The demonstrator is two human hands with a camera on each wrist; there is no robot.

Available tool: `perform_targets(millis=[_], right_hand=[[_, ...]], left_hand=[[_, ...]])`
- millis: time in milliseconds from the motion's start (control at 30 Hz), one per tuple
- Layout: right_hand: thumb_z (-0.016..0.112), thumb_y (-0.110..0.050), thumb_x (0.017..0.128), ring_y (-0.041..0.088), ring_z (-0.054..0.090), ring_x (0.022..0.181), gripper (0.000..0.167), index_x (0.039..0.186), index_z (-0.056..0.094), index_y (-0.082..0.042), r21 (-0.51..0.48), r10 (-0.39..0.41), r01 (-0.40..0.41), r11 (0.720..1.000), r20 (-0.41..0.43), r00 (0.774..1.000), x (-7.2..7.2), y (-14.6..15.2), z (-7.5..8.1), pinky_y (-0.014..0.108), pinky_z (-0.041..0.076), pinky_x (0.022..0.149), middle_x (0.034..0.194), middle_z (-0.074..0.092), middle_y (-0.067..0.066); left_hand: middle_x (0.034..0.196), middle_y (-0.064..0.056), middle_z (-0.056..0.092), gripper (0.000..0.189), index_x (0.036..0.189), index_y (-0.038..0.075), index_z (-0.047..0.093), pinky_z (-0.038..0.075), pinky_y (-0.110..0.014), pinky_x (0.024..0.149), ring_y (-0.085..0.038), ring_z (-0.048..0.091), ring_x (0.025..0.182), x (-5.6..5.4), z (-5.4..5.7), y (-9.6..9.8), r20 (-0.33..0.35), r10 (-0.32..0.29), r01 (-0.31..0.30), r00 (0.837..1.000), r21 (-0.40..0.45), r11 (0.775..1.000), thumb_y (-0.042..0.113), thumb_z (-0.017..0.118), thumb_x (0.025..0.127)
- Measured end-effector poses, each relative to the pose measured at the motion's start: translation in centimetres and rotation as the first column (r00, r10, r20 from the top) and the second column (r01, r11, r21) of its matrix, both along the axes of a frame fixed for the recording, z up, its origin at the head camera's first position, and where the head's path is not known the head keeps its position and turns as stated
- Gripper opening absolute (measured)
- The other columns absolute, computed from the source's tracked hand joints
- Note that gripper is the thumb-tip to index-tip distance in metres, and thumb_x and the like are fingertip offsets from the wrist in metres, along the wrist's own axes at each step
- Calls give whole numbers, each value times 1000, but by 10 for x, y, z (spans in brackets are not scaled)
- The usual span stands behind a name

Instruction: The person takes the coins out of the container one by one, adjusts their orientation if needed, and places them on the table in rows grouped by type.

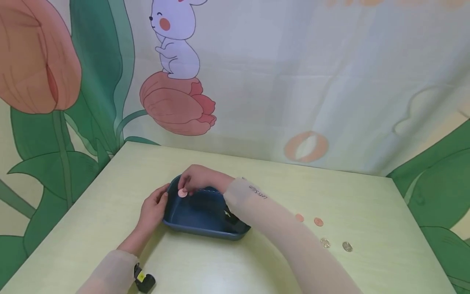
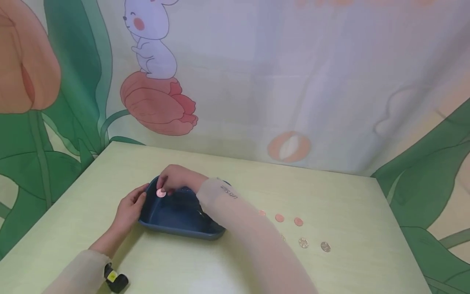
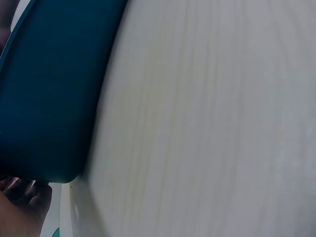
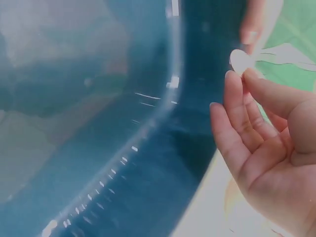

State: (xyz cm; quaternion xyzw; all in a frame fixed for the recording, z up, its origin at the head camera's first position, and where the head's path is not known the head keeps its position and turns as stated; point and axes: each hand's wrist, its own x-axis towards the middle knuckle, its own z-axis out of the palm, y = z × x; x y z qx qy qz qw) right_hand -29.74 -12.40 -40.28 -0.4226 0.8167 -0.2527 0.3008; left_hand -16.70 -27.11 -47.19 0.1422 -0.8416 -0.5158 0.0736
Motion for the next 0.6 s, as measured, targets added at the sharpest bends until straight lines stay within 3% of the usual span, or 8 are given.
perform_targets(millis=[133,300,500,600], right_hand=[[67,-14,99,23,73,87,21,114,74,-1,-56,-50,51,997,17,999,3,27,16,22,59,78,107,77,16],[69,-17,98,17,71,83,21,112,73,-1,-123,-161,173,977,95,982,10,71,22,36,62,89,102,77,15],[66,-13,99,37,70,92,19,112,72,-1,-145,-318,343,928,171,933,22,127,16,46,61,89,98,76,13],[66,-12,99,27,70,84,19,113,72,-1,-156,-380,413,897,204,902,26,154,13,44,62,87,98,76,12]], left_hand=[[153,-27,48,44,150,-1,47,34,-54,123,-42,42,148,1,0,1,5,-5,5,1000,1,1000,12,41,109],[155,-28,47,44,152,-1,45,37,-55,121,-42,41,148,2,-1,0,16,-13,13,1000,-5,1000,12,40,109],[156,-29,45,44,152,-1,44,37,-54,121,-42,41,148,2,0,1,15,-20,20,1000,10,1000,11,40,110],[156,-29,44,45,152,-1,44,36,-54,122,-43,40,148,2,1,1,18,-23,23,1000,8,1000,12,40,110]])
